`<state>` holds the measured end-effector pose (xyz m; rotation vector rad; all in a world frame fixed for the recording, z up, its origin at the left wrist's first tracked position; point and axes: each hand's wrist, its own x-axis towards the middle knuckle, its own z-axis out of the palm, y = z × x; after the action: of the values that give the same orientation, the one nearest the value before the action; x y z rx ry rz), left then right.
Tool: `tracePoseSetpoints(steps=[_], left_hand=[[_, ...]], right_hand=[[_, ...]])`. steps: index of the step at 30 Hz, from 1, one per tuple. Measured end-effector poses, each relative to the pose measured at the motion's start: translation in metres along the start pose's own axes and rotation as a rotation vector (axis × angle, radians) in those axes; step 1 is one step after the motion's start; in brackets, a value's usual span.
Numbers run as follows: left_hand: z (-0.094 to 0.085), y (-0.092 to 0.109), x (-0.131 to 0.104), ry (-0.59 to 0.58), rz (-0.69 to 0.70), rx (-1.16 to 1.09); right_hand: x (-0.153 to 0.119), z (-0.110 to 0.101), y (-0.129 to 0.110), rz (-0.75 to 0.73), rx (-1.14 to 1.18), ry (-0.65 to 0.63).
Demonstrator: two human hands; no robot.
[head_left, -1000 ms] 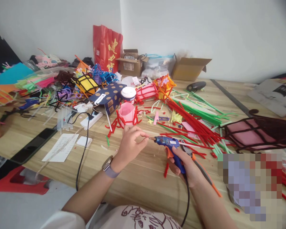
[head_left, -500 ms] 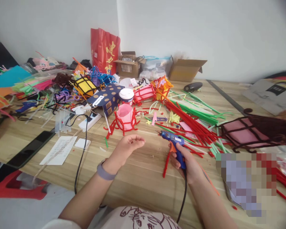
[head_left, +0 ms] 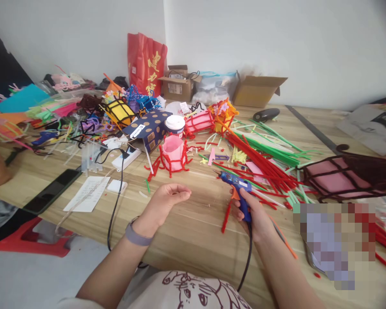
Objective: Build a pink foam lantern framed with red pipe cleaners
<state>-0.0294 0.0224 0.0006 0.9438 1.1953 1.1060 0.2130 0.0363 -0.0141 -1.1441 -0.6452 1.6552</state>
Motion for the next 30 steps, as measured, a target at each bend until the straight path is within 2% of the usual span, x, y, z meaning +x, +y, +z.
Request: tracePoseSetpoints(steps=[4,7,11,15,17,19,24,30], left_hand=[[-0.004,0.001,-0.009,0.076,0.021,0.057],[-0.015,-0.006,-0.021,0.162,0.023,0.187],[-0.044,-0.02,-0.04,0.295,0.042,0.479],[-0.079,-0.024,-0.05,0.575,0.1,0.844],[-0.092,-0.022,-0.048,0.649,0.129,0.982],[-0.101,-0.019,-0.044,0.623,0.163,1.102],[-0.106,-0.01,-0.029,0.326,0.213,1.291],[-0.11,-0.008,-0.011,0.19,0.229,1.325]], right_hand=[[0.001,0.0,0.0,0.017,0.012,-0.017],[0.002,-0.002,0.002,0.014,0.013,-0.036],[0.001,-0.001,0.002,0.006,0.002,-0.029],[-0.001,0.003,0.001,0.022,-0.027,0.0],[-0.002,0.005,0.001,0.023,-0.045,-0.004],[-0.001,0.005,0.002,0.023,-0.058,-0.019],[0.0,0.003,0.004,0.014,-0.045,-0.01],[-0.003,0.005,0.001,0.026,-0.065,0.006]])
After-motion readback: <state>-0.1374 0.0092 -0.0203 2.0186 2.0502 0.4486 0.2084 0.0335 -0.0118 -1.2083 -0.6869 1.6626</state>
